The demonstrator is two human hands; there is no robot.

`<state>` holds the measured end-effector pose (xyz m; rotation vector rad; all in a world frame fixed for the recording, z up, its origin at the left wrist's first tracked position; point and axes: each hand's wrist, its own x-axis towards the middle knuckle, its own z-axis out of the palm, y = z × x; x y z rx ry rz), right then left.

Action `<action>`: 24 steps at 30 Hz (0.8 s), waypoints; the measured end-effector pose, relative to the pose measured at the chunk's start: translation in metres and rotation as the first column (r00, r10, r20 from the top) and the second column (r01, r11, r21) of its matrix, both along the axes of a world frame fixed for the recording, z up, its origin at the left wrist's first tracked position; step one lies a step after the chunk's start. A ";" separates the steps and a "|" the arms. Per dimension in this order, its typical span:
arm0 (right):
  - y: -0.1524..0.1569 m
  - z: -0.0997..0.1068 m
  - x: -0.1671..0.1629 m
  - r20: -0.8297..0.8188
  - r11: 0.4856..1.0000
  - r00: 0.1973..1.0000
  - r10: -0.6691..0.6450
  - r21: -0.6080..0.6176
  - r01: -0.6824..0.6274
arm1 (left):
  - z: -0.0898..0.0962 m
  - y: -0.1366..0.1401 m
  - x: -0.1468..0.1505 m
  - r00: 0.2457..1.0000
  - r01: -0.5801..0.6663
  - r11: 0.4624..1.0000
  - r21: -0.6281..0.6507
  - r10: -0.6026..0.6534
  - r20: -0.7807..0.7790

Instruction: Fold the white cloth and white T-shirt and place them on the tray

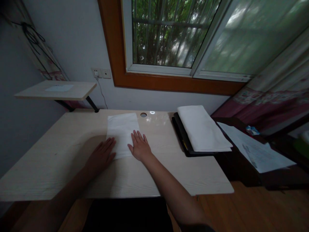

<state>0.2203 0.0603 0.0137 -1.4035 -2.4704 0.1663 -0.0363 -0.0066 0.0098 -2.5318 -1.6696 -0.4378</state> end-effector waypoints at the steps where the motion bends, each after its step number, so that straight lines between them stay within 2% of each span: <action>1: -0.001 0.000 0.006 0.003 1.000 1.000 -0.005 -0.003 0.005 | 0.000 0.000 0.000 1.000 0.000 1.000 -0.007 0.000 -0.006; 10: -0.015 -0.006 0.052 -0.006 1.000 1.000 -0.023 0.018 0.023 | 0.000 -0.001 -0.001 1.000 -0.010 0.999 -0.042 0.009 -0.015; 16: -0.023 0.002 0.062 -0.077 0.998 0.996 -0.039 0.048 0.043 | 0.006 0.005 -0.006 1.000 0.007 0.997 -0.077 -0.008 -0.019; 21: -0.025 0.010 0.061 -0.129 0.994 0.987 0.098 0.055 -0.091 | 0.023 0.029 -0.001 0.998 0.014 0.998 -0.058 -0.017 -0.057; 24: -0.024 0.008 0.061 -0.147 0.986 0.975 0.166 0.045 -0.161 | 0.025 0.051 0.012 0.997 0.036 0.999 -0.019 -0.037 -0.064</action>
